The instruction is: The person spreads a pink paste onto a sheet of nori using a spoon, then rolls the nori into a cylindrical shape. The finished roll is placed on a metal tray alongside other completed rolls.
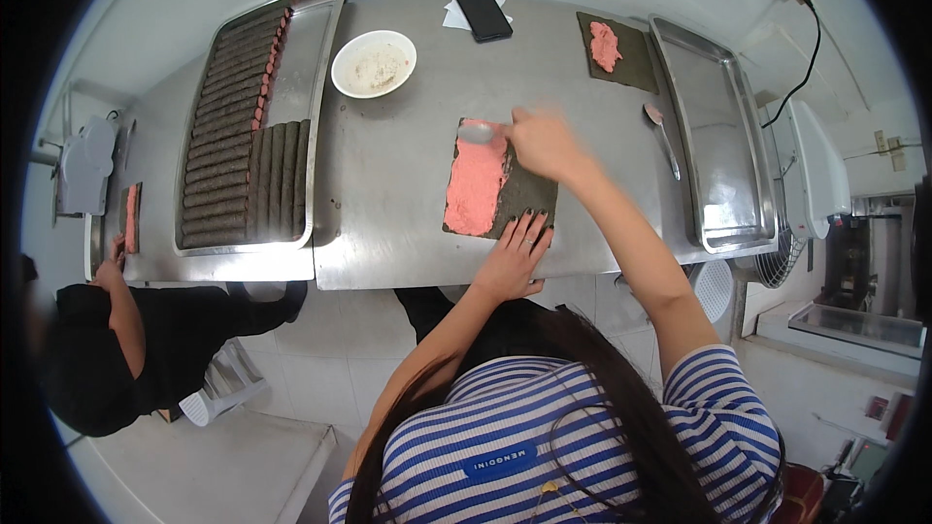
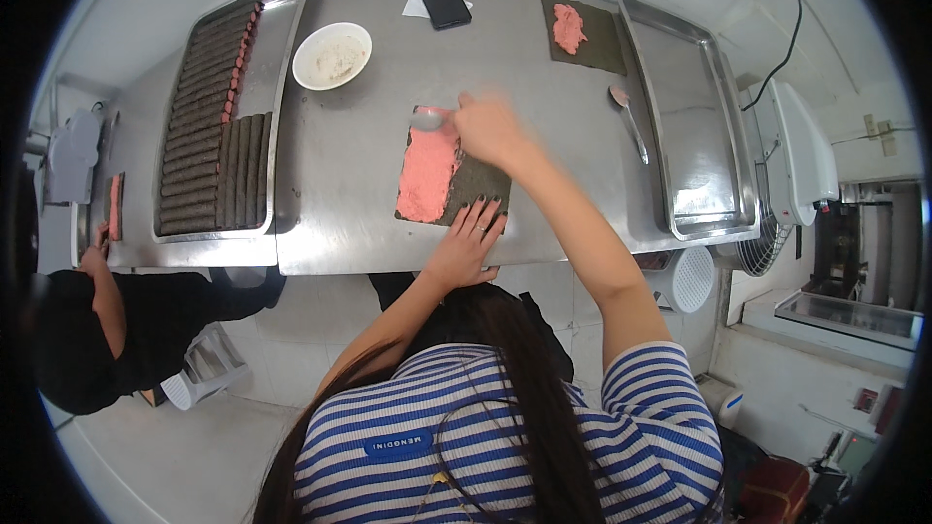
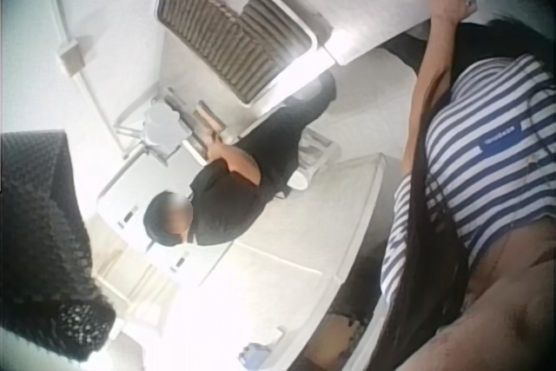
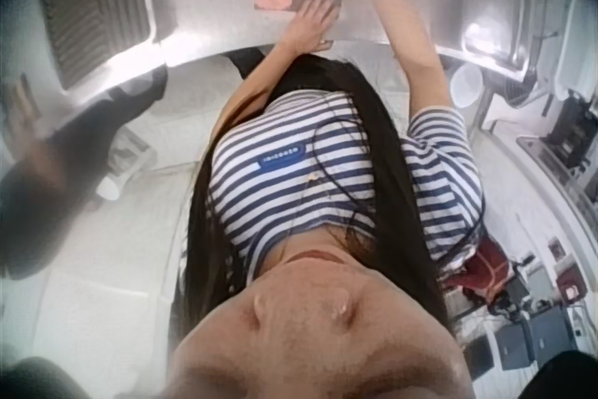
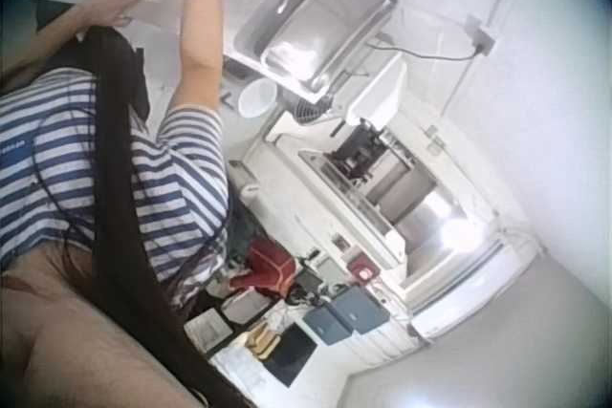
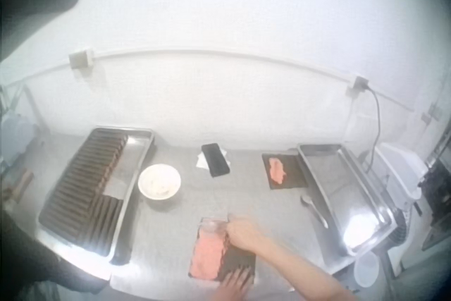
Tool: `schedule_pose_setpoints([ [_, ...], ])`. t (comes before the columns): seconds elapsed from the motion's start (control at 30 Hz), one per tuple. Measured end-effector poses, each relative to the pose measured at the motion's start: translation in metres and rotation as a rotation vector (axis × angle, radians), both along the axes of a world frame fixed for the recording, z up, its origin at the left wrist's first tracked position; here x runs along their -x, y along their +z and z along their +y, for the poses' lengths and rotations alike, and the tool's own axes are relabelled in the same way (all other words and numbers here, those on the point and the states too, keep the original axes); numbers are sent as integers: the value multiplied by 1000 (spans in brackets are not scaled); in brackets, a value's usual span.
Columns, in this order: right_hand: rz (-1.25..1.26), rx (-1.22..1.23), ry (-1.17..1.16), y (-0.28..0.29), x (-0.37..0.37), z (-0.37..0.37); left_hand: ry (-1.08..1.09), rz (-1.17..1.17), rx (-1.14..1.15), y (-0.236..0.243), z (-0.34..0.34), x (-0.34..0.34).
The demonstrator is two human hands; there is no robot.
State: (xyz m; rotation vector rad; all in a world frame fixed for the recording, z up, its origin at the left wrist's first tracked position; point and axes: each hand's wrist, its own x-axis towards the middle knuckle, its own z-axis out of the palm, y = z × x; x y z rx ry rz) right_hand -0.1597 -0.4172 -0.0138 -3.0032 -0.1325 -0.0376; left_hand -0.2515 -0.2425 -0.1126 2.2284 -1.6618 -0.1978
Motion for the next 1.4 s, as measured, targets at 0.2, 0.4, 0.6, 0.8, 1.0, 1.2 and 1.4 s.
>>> schedule_pose_setpoints([
  [0.2,219,-47,-100,-15,76,61,-88,179,-207,-5,-2,-1],
  [0.4,-101,362,-81,-48,116,111,83,-30,197,-20,-7,3],
  [0.6,18,2,-280,-21,111,105,60,85,244,0,-3,2],
  [0.8,27,135,-440,-46,100,110,63,-15,181,0,-3,1],
  [1.0,-35,140,-487,-48,114,123,108,-112,128,-25,-6,5],
  [1.2,-55,200,-289,-55,135,131,120,-195,109,-12,-3,6],
  [1.4,-85,180,-316,-71,129,134,101,-194,96,3,-1,2],
])
